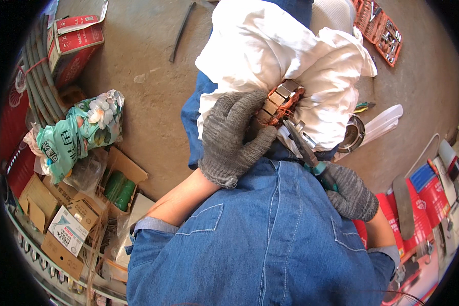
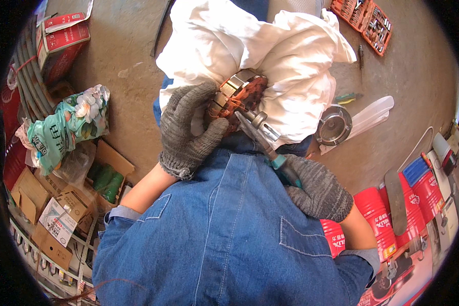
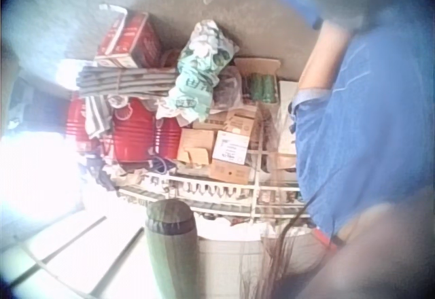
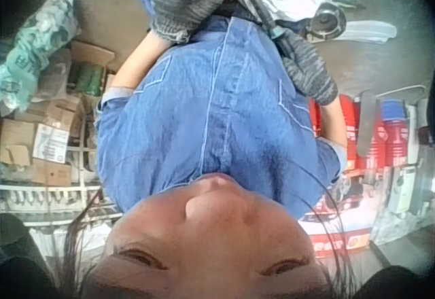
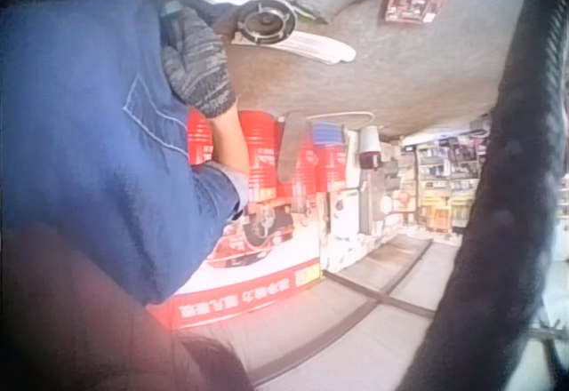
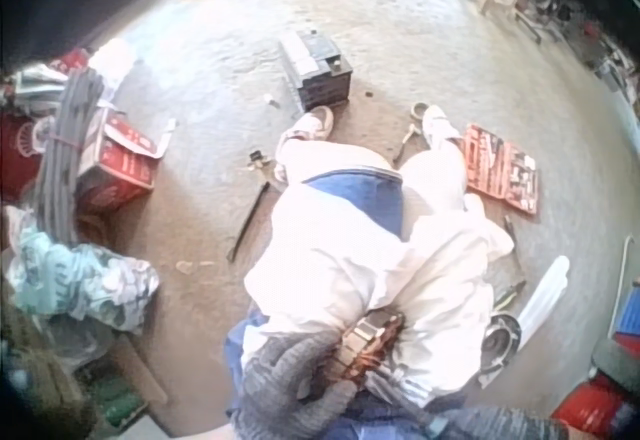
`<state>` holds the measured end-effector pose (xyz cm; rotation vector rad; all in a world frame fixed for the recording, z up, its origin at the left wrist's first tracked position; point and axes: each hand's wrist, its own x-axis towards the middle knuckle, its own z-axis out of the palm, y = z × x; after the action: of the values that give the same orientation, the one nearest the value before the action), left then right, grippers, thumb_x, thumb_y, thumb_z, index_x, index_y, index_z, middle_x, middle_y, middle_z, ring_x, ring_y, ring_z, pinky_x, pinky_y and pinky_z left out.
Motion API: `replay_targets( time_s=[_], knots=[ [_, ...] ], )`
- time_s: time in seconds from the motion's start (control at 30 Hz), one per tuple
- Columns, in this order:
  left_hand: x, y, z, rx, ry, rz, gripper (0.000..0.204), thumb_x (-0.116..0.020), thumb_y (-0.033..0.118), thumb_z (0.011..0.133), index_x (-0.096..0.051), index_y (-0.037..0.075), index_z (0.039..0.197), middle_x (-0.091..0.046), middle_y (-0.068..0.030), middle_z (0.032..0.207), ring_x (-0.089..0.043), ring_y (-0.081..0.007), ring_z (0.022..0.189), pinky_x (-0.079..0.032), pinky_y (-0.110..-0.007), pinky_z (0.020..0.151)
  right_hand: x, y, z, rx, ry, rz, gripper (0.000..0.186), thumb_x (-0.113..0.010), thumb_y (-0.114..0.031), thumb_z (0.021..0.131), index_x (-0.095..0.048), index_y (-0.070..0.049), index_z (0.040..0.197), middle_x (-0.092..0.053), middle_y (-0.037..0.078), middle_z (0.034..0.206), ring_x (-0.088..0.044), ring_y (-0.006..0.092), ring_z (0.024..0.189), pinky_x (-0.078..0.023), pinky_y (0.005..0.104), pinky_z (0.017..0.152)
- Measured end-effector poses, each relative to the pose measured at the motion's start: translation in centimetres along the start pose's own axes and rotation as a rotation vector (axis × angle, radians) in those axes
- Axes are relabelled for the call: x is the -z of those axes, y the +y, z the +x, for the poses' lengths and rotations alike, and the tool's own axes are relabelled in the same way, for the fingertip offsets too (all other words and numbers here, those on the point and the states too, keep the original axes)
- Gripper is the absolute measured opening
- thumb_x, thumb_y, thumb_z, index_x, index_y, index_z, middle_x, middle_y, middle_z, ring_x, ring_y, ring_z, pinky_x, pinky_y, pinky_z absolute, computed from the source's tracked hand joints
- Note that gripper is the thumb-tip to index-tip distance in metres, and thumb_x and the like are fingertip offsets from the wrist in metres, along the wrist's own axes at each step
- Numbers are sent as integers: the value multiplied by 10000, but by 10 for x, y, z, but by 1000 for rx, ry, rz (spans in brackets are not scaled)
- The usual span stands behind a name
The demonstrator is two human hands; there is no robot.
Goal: The person sits on the floor and uses a screwdriver to adjust a small electrical component held in their gloved hands. They then switch to using pliers to manipulate the component further.
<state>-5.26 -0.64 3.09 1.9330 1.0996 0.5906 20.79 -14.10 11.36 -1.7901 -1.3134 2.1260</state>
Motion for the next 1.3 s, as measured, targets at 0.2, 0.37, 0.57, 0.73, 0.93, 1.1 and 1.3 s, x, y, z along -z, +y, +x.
replay_targets(
  time_s=[0.2,0.37,0.57,0.73,0.93,1.1,1.3],
  knots=[
    [-1,1,-1,17,12,-33,556,-798,284,747,-621,35,1211,-655,-160,1057,-639,-316,969,-513,-416,853,5,-10,4,35,6,-27,597,-647,-334,840,-515,-35,1340,-621,244,1171,-601,429,1068,-483,459,928],
    [-2,5,2,20,3,18,555,-809,254,711,-631,42,1192,-660,-156,1021,-646,-310,944,-520,-405,820,4,-14,9,33,-15,-11,586,-671,-306,818,-528,-38,1319,-625,238,1148,-603,425,1052,-486,461,917],
    [-6,1,8,23,51,-39,501,-804,234,685,-657,43,1124,-679,-128,935,-658,-298,848,-518,-408,756,-3,-18,14,109,83,-284,557,-685,-263,783,-549,-15,1263,-625,246,1112,-599,426,1040,-484,475,916],
    [-8,-5,8,-65,59,81,486,-805,227,684,-658,32,1103,-680,-137,955,-656,-305,847,-519,-415,748,-6,-13,16,136,89,-331,575,-694,-254,767,-545,4,1259,-615,261,1112,-594,432,1037,-483,466,924],
    [-12,-8,5,-98,59,63,422,-752,119,712,-638,4,1101,-654,-160,990,-633,-321,866,-507,-414,824,-8,10,0,110,207,387,500,-691,-167,809,-543,-15,1262,-632,134,1063,-620,277,1000,-492,375,907],
    [-14,-12,-6,71,-23,-11,507,-745,97,808,-542,-31,1255,-623,-128,1124,-602,-213,979,-491,-357,872,8,55,5,201,633,699,477,-630,-173,893,-491,-20,1323,-613,31,1042,-598,137,933,-503,310,821],
    [-4,2,9,-77,-105,264,491,-668,224,885,-547,-52,1273,-599,-190,1135,-594,-290,996,-478,-391,882,11,244,107,-518,831,456,335,-626,-308,870,-642,4,991,-669,171,858,-676,224,796,-520,369,689]
  ],
)
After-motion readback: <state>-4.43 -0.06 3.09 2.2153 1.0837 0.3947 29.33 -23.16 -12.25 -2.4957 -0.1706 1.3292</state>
